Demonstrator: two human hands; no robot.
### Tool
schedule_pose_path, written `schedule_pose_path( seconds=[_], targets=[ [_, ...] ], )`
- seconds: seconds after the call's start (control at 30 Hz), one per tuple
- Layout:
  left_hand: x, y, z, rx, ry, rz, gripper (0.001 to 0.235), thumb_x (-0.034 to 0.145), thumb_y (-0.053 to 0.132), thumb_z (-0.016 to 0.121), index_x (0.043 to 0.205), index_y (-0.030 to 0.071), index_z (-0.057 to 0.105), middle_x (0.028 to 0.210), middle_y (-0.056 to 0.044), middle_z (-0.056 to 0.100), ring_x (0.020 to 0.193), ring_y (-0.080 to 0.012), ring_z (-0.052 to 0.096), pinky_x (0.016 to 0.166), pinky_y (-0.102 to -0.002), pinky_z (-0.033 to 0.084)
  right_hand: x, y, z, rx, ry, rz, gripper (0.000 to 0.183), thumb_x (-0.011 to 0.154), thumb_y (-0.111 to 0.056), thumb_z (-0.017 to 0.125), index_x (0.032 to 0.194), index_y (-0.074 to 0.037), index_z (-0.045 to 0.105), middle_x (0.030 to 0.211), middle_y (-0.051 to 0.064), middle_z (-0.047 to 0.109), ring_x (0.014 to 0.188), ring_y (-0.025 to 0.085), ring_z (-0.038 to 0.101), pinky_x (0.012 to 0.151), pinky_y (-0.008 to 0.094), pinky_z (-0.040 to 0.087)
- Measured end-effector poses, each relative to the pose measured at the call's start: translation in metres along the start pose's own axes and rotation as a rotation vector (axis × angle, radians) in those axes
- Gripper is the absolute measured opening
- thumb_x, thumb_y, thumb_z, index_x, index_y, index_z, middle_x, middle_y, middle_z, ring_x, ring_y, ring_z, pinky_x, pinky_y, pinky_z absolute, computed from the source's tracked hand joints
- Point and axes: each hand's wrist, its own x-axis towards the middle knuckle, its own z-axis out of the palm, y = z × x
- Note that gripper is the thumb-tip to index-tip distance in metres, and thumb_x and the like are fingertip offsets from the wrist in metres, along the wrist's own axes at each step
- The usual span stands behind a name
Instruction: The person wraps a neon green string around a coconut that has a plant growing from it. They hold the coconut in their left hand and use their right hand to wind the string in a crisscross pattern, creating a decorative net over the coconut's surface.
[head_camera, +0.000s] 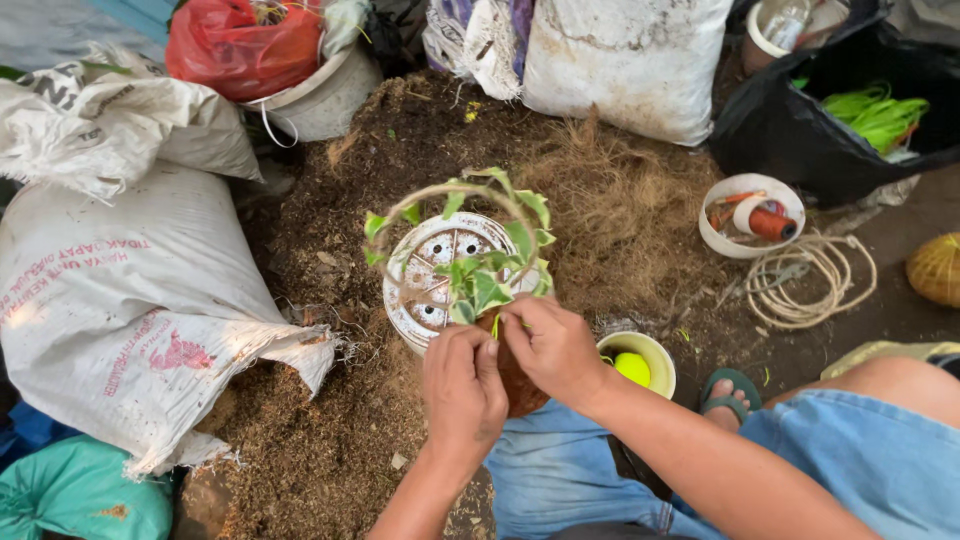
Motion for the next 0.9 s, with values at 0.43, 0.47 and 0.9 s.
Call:
schedule_pose_path(
  seconds=[0.43,0.47,0.9],
  targets=[
    [-0.006,0.000,0.027,-0.075,0.122,0.007,0.007,0.099,0.004,0.060,0.103,0.001,0.056,0.100,-0.015,0.062,0.092,-0.0323,0.056,0.086,-0.043,0.046,-0.007,0.008,-0.010,0.243,0.000,0.023,0.011,0.096,0.000,0.066,0.107,0.002,0.067,0.107,0.015,0.073,0.094,0.024,0.074,0.082,0.033,0.059],
    [-0.006,0.001,0.028,-0.070,0.104,0.009,0.006,0.098,0.003,0.062,0.101,0.002,0.057,0.097,-0.014,0.062,0.089,-0.0323,0.057,0.084,-0.043,0.045,-0.008,0.009,-0.010,0.243,-0.006,0.048,0.011,0.096,0.000,0.067,0.107,0.002,0.067,0.105,0.015,0.073,0.092,0.023,0.075,0.081,0.032,0.059],
    [-0.003,0.014,0.016,-0.248,0.050,0.040,0.010,0.096,0.000,0.067,0.104,0.003,0.061,0.094,-0.012,0.067,0.085,-0.0311,0.064,0.078,-0.039,0.052,-0.002,-0.002,-0.051,0.247,-0.313,0.022,0.024,0.088,-0.001,0.066,0.112,0.000,0.073,0.095,0.014,0.073,0.084,0.022,0.072,0.076,0.031,0.056]
  ],
)
